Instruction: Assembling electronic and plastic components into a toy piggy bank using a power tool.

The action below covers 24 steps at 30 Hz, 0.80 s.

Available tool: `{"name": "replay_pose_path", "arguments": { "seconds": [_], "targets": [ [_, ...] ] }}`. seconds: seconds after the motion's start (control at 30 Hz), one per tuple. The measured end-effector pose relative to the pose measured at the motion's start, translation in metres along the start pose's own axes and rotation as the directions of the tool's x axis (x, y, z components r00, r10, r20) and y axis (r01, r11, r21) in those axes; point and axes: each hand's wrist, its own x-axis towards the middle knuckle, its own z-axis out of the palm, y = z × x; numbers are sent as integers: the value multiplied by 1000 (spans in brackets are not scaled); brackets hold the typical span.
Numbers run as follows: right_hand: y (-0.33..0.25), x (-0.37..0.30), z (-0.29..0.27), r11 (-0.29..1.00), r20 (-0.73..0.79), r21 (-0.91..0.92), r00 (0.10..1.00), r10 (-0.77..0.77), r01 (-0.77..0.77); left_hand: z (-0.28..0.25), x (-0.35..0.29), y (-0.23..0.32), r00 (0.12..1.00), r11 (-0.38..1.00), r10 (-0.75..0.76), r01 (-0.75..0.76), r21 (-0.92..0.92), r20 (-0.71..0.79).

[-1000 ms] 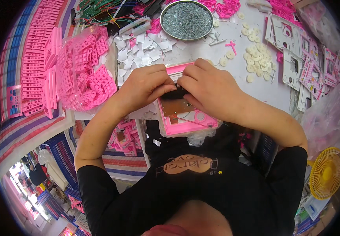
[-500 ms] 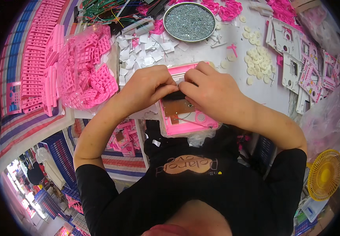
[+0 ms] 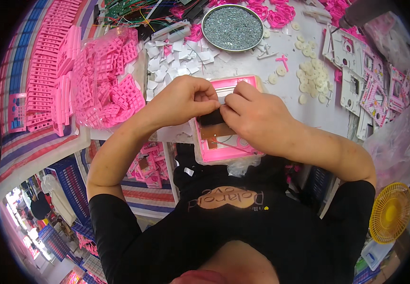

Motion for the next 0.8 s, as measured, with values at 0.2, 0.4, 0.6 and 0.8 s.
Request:
{"name": "replay_pose_path", "arguments": {
  "seconds": [0.2,0.4,0.6,0.8],
  "targets": [
    [-14,9,-8,994,119,-101,991,55,-43,3,-2,6,998,997,-61,61,40,7],
    [-5,1,-11,992,116,66,988,97,-105,6,1,4,952,890,299,-255,377,-61],
    [91,11,-56,837,-627,461,560,542,-293,-51,70,4,879,777,354,-87,623,-319],
    [186,93,-78,348,-479,876,519,708,333,-27,141,-15,833,465,520,-87,881,-192]
  ]
}}
